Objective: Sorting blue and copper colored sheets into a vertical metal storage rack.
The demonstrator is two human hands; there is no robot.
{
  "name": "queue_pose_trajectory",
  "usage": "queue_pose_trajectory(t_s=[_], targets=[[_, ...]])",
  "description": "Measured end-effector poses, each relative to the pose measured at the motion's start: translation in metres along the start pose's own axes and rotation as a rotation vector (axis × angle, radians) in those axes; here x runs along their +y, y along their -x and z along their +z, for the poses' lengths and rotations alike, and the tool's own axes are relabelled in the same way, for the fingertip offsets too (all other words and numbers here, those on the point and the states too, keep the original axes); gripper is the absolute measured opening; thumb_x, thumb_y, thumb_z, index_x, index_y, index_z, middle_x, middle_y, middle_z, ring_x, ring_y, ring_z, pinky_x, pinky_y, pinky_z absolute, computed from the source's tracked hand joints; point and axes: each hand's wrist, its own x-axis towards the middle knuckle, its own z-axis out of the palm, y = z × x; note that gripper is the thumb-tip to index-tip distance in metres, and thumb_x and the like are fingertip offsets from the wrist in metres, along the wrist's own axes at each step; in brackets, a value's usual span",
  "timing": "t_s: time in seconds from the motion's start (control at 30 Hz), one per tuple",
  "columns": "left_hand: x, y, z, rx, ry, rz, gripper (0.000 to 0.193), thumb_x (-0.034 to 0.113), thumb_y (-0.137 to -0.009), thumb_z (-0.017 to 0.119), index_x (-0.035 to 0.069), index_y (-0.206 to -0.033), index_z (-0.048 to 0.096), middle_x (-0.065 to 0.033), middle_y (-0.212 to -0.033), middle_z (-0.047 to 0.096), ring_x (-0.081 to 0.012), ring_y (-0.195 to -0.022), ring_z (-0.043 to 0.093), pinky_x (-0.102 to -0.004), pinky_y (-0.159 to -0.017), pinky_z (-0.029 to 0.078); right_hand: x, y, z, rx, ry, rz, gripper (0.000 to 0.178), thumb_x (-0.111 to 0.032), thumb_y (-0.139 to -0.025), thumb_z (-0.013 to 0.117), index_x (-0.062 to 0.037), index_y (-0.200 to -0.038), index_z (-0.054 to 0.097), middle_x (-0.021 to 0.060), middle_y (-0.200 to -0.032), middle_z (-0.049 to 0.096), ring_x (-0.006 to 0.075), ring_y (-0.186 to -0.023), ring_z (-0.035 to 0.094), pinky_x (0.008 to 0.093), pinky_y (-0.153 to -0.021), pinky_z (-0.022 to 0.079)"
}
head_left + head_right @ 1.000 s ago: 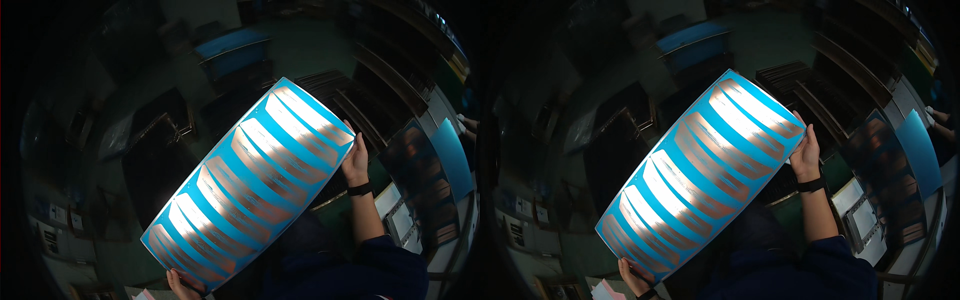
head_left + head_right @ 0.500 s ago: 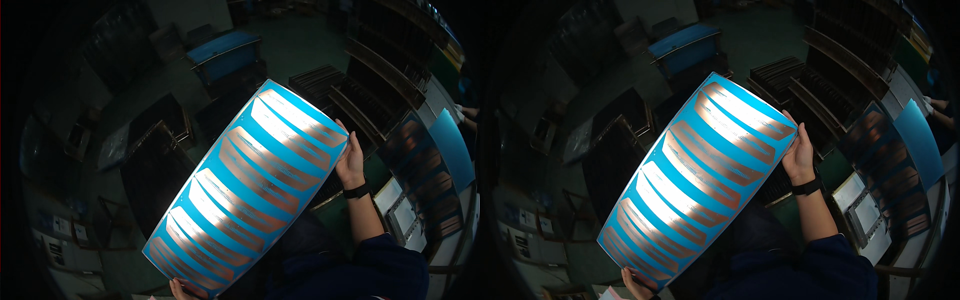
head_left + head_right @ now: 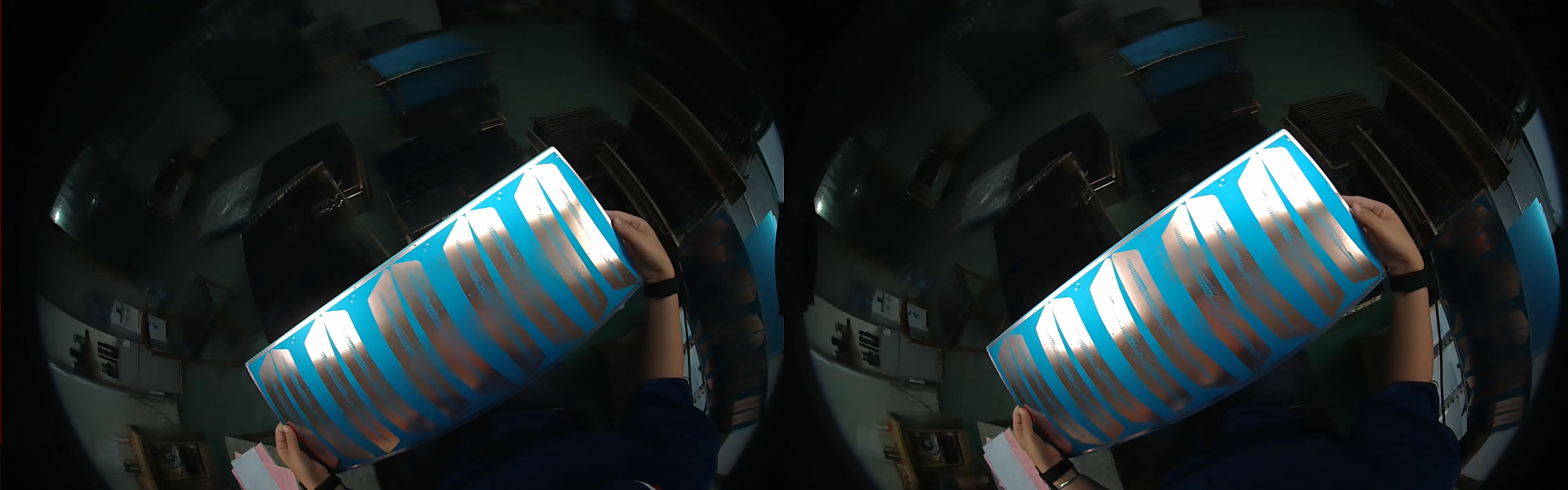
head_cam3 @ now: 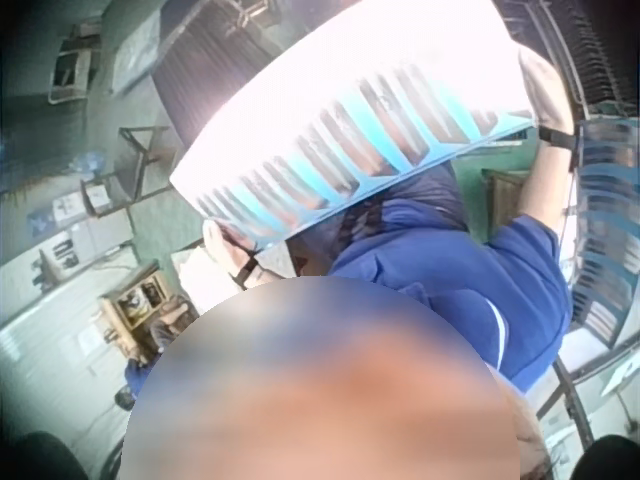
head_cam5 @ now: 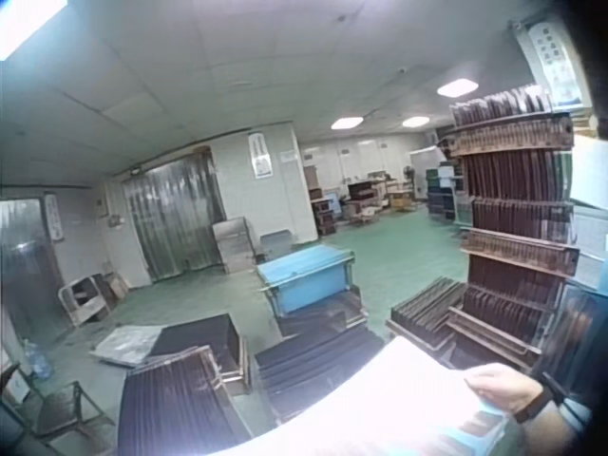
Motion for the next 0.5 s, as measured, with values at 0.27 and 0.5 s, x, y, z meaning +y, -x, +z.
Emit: queue_pose_trajectory(t_s=[0.27, 0.5], targets=[[0.054, -0.018, 0.034, -0.022, 0.172, 0.314, 0.015, 0.02, -0.097, 0.051, 0.005, -0.099, 0.054, -0.0027, -0.088, 0.06, -0.0092, -0.078, 0.056, -0.0231, -0.071, 0.047, -0.015, 0.004, -0.025, 0.079, 0.048, -0.304, 0.027, -0.013, -0.093, 0.054, -0.004, -0.119, 0.052, 0.0046, -0.106, 0.061, 0.009, -0.096, 0.06, 0.0225, -0.084, 0.049], [0.029, -0.051, 0.036, -0.327, 0.472, 0.208, 0.017, 0.005, -0.089, 0.053, 0.005, -0.106, 0.053, -0.0161, -0.143, 0.035, -0.0252, -0.125, 0.045, -0.039, -0.102, 0.043, 0.015, -0.014, -0.042, -0.237, -0.381, -0.919, 0.035, -0.026, -0.099, 0.043, -0.0037, -0.126, 0.046, 0.0179, -0.139, 0.04, 0.029, -0.133, 0.035, 0.0414, -0.11, 0.031]])
